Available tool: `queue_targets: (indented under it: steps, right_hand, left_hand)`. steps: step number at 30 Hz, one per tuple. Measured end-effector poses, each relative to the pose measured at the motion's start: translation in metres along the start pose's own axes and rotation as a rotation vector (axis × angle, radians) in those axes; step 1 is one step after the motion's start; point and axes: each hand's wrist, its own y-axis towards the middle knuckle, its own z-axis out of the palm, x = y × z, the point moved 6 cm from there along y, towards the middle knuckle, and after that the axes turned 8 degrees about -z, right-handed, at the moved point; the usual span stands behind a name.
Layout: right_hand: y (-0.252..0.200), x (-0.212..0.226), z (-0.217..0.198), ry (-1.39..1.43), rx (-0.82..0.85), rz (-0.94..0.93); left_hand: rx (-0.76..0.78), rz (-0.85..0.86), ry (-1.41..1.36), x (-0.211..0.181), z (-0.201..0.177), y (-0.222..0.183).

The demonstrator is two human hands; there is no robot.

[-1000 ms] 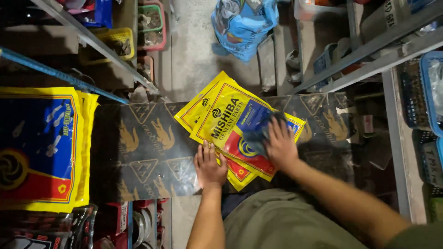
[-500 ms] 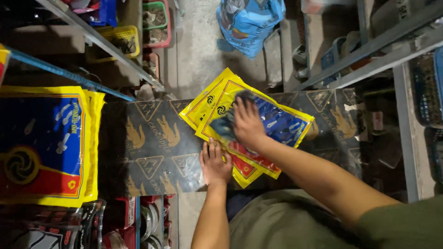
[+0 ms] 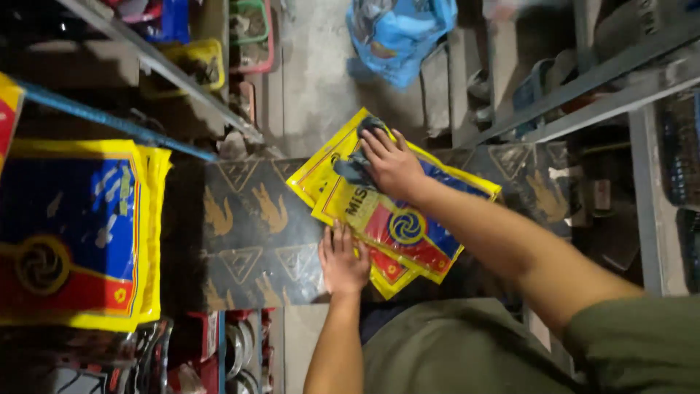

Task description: Cleaning dust off motorcycle parts packaging using a cloth.

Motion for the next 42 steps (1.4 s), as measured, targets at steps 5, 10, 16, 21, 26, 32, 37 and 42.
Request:
queue_targets:
  steps: [5, 10, 16, 21, 26, 32, 37, 42]
  right_hand:
    - [-0.049, 0.053, -0.034, 0.029, 0.116, 0.13]
    - [-0.135, 0.115, -0.091, 0.191, 0.213, 0.092]
    - [-0.186, 0.076, -0.116, 0.148, 0.344, 0.167]
    - [-0.111, 0.099, -0.077, 0.332, 0.127, 0.061]
    - [-0.011, 0.116, -0.034, 0.415, -0.063, -0.118]
    - [-0.014, 0.017, 0.005, 0.089, 0.022, 0.03]
    - [-0.082, -0.007, -0.05, -0.056, 0.271, 0.262]
    - [-0.186, -0.007, -0.073, 0.015, 0.642, 0.633]
  left_hand:
    - [0.054, 0.003, 0.011, 0.004, 0.01, -0.002]
    - [0.306, -0.027, -0.042, 0.013, 0.02, -0.012]
    - [0.225, -0.037, -0.101, 0.003, -0.015, 0.005]
    - [0.401, 0.006, 0.058, -0.001, -0.015, -0.004]
    - [0.717, 0.009, 0.308, -0.015, -0.029, -0.001]
    - [0.35, 0.172, 0.277, -0.04, -0.037, 0.012]
    - [0.482, 0.273, 0.158, -0.049, -0.018, 0.039]
    - [0.483, 0.356, 0.17, -0.047, -0.012, 0.037]
